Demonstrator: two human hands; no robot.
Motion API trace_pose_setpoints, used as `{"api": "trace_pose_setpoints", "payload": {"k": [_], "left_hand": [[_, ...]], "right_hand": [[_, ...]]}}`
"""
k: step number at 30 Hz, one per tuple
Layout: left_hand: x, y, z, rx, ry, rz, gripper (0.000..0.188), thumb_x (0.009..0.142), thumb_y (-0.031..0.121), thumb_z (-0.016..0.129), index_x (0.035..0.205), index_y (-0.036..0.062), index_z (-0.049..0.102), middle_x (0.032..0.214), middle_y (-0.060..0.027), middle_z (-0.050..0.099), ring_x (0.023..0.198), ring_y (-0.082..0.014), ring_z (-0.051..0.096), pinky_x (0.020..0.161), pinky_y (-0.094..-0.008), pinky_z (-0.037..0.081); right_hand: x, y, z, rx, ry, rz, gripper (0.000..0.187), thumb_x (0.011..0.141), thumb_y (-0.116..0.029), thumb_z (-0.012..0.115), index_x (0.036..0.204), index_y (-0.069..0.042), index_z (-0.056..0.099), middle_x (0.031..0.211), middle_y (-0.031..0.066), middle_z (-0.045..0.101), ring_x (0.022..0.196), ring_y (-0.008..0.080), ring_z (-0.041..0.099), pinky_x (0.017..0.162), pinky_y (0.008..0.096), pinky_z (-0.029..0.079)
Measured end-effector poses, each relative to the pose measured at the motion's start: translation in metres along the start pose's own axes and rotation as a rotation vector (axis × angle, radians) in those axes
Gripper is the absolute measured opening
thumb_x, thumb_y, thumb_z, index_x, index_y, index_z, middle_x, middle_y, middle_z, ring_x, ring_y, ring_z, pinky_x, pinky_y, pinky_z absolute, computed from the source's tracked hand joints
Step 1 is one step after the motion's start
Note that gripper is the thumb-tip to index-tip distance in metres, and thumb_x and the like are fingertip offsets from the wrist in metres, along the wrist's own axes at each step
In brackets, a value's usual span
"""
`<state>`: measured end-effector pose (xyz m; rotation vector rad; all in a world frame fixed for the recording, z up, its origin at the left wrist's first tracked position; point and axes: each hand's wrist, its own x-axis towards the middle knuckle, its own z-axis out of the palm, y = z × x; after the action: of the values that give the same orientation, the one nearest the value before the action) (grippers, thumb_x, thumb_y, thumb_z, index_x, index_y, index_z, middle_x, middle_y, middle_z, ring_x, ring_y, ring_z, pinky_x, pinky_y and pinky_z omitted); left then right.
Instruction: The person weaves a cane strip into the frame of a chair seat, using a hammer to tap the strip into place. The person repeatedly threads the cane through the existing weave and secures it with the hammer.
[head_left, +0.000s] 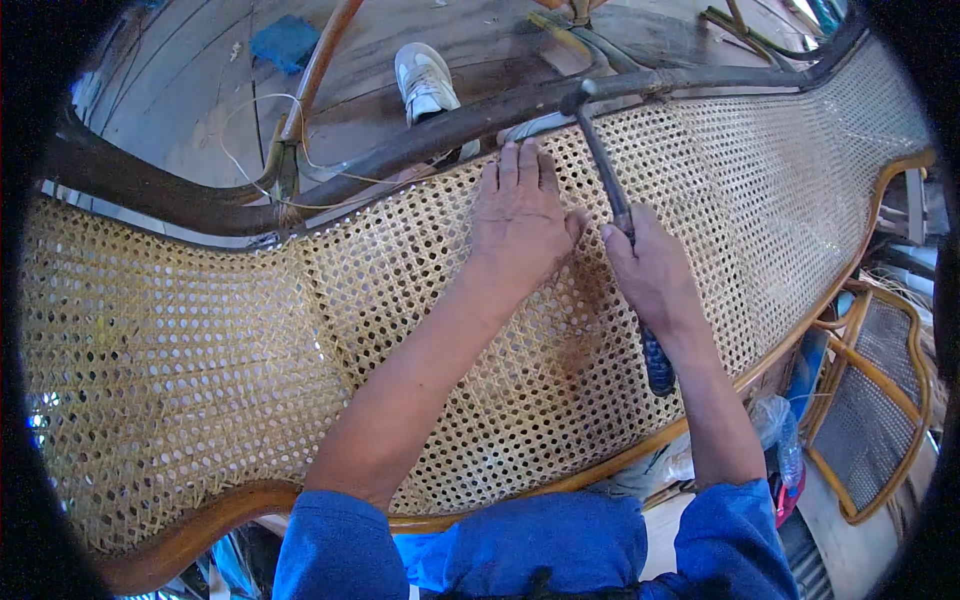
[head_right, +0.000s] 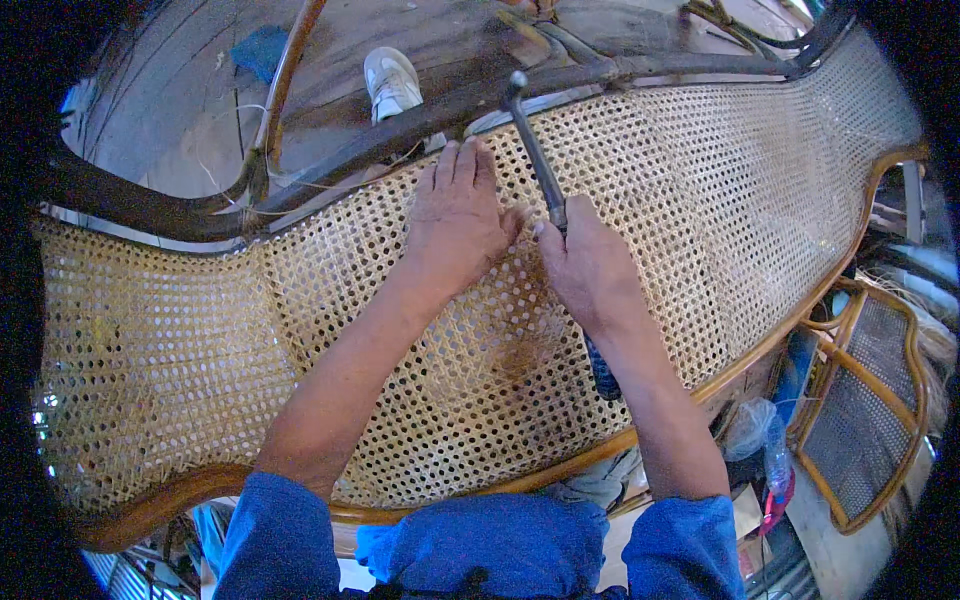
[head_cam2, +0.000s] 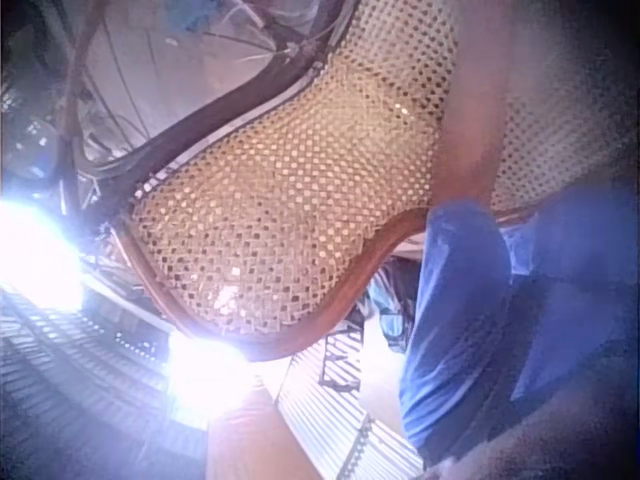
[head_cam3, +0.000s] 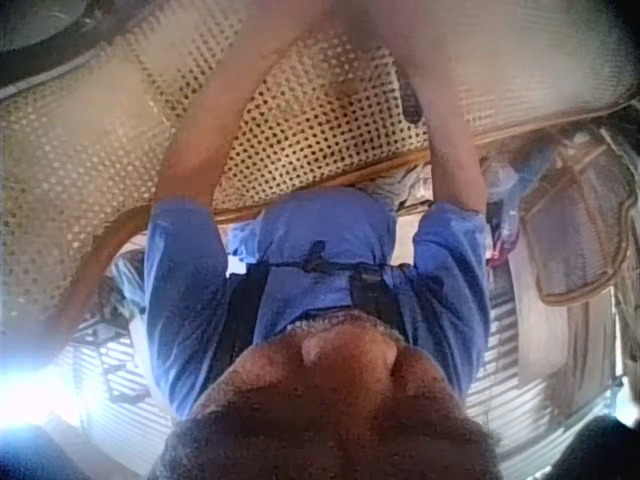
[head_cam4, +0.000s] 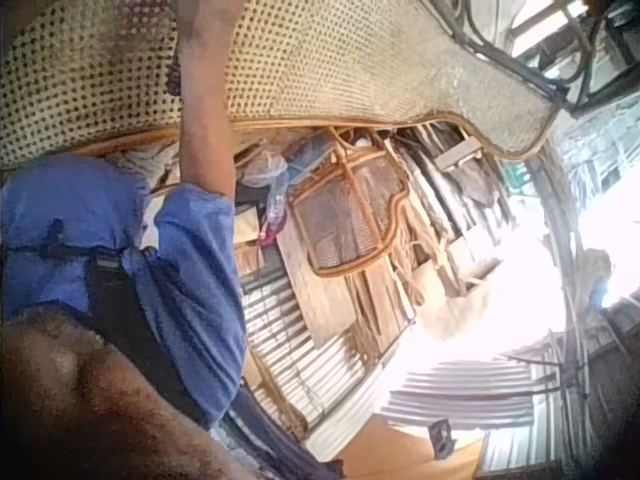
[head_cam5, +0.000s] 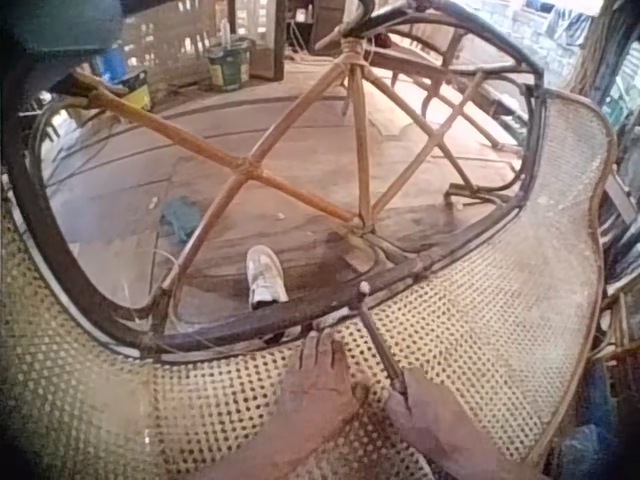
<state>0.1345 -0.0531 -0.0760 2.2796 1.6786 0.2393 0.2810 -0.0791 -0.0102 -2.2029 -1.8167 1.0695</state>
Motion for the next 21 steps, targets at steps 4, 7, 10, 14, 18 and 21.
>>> {"api": "trace_pose_setpoints", "payload": {"k": [4, 7, 10, 14, 18, 21], "left_hand": [[-0.003, -0.002, -0.001, -0.025, 0.036, 0.01, 0.069, 0.085, 0.042, 0.054, 0.131, -0.0052, 0.036, 0.137, -0.0216, 0.037, 0.129, -0.0349, 0.033, 0.107, -0.0448, 0.026], [-0.015, -0.006, 0.002, -0.029, 0.091, 0.037, 0.068, 0.085, 0.043, 0.053, 0.131, -0.0049, 0.036, 0.137, -0.0207, 0.037, 0.129, -0.0345, 0.033, 0.107, -0.0454, 0.025], [-0.025, -0.006, 0.002, -0.027, 0.1, 0.032, 0.067, 0.085, 0.042, 0.053, 0.13, -0.0052, 0.037, 0.137, -0.0206, 0.037, 0.129, -0.0345, 0.033, 0.107, -0.0458, 0.025], [-0.026, -0.007, 0.005, -0.029, 0.099, 0.021, 0.066, 0.082, 0.04, 0.056, 0.127, -0.0066, 0.041, 0.134, -0.021, 0.039, 0.128, -0.0349, 0.033, 0.106, -0.0458, 0.025], [-0.028, -0.008, 0.005, -0.079, 0.133, 0.021, 0.067, 0.081, 0.039, 0.058, 0.127, -0.0062, 0.04, 0.134, -0.0217, 0.039, 0.128, -0.0354, 0.033, 0.107, -0.046, 0.025], [-0.029, -0.008, 0.007, -0.104, 0.151, 0.03, 0.065, 0.081, 0.036, 0.059, 0.127, -0.0064, 0.04, 0.133, -0.0226, 0.039, 0.128, -0.0362, 0.033, 0.107, -0.0463, 0.025]], "right_hand": [[0.004, 0.001, 0.0, -0.026, -0.049, 0.034, 0.03, 0.089, -0.028, 0.052, 0.092, 0.001, 0.046, 0.077, 0.0277, 0.059, 0.075, 0.0449, 0.059, 0.067, 0.0492, 0.046], [0.004, 0.004, -0.001, -0.014, -0.065, 0.048, 0.03, 0.089, -0.029, 0.052, 0.091, 0.001, 0.046, 0.077, 0.0278, 0.06, 0.075, 0.0452, 0.059, 0.067, 0.0488, 0.046], [-0.001, 0.002, 0.002, 0.01, -0.051, 0.036, 0.03, 0.089, -0.029, 0.051, 0.09, 0.0, 0.047, 0.076, 0.0275, 0.06, 0.074, 0.0456, 0.059, 0.066, 0.0494, 0.046], [-0.006, -0.008, 0.008, 0.054, -0.015, -0.055, 0.029, 0.09, -0.028, 0.051, 0.092, 0.0, 0.047, 0.073, 0.0267, 0.059, 0.072, 0.0455, 0.059, 0.064, 0.0501, 0.046], [-0.003, -0.004, 0.019, -0.079, -0.034, -0.07, 0.027, 0.09, -0.028, 0.05, 0.092, 0.0, 0.046, 0.071, 0.0256, 0.058, 0.069, 0.045, 0.058, 0.062, 0.0498, 0.045], [0.0, -0.004, 0.017, -0.07, -0.038, -0.065, 0.027, 0.09, -0.027, 0.05, 0.09, 0.0, 0.046, 0.07, 0.0253, 0.058, 0.067, 0.045, 0.057, 0.061, 0.05, 0.045]]}}
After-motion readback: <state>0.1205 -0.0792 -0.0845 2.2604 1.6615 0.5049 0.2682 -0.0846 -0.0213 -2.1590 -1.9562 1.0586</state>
